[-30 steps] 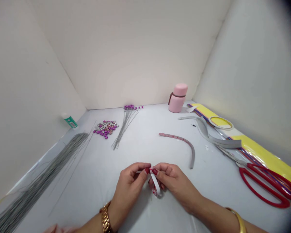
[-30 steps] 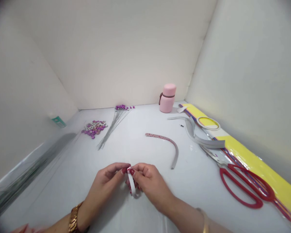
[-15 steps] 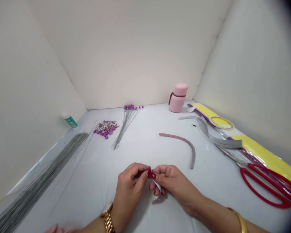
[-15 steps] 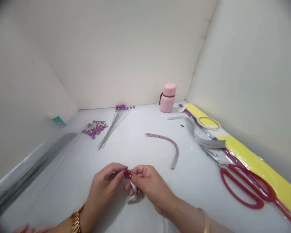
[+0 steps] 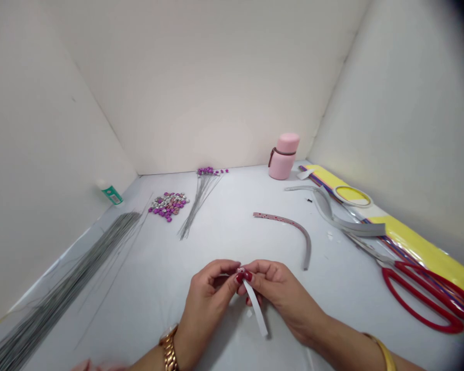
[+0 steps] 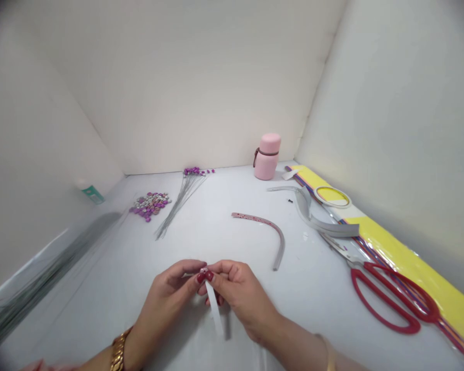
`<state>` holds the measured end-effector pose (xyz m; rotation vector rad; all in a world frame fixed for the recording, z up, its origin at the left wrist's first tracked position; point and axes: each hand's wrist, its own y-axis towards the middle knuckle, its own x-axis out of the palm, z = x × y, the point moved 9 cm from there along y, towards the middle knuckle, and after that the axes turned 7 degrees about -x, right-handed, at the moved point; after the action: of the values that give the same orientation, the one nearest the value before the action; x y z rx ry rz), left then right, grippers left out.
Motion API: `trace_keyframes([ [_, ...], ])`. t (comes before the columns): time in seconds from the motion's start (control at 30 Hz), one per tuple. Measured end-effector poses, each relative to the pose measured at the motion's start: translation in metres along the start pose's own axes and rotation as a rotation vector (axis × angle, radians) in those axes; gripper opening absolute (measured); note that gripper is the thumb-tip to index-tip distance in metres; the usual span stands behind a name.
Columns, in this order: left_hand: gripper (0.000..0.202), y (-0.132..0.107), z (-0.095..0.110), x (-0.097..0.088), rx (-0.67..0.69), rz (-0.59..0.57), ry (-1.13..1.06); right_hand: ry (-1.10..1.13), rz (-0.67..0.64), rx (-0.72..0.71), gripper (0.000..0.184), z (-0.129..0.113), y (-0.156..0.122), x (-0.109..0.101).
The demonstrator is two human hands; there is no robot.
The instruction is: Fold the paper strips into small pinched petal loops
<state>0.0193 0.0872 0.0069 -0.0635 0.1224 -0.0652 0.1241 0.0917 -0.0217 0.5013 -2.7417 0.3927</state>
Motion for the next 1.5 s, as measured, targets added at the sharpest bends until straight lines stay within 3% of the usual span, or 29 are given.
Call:
trace_keyframes([
  [0.1, 0.016, 0.003, -0.008, 0.004, -0.064, -0.033, -0.094, -0.045, 0.011, 0.017, 0.032, 0.003, 0.0, -0.001],
  [0.27, 0.017, 0.002, -0.013, 0.0, -0.126, 0.005, -0.037, -0.133, -0.01, -0.009, 0.032, 0.003, 0.001, -0.002],
  [0.47, 0.015, 0.002, -0.002, -0.006, -0.05, 0.063, 0.12, -0.219, -0.012, -0.056, 0.027, -0.003, 0.001, -0.002],
  [0.9, 0.015, -0.001, 0.003, -0.006, -0.008, 0.098, 0.204, -0.334, -0.028, -0.097, 0.028, -0.009, 0.001, -0.001],
  [1.17, 0.019, -0.012, 0.028, 0.003, 0.301, 0.056, 0.433, -0.199, -0.006, -0.072, 0.034, -0.007, 0.0, -0.001],
  [1.37, 0.015, -0.002, 0.011, 0.0, 0.103, 0.012, 0.173, -0.156, -0.011, -0.053, 0.028, -0.008, 0.001, -0.001],
  [1.5, 0.018, -0.001, 0.018, 0.005, 0.166, -0.034, 0.216, -0.129, -0.018, -0.048, 0.027, -0.006, 0.001, -0.002],
])
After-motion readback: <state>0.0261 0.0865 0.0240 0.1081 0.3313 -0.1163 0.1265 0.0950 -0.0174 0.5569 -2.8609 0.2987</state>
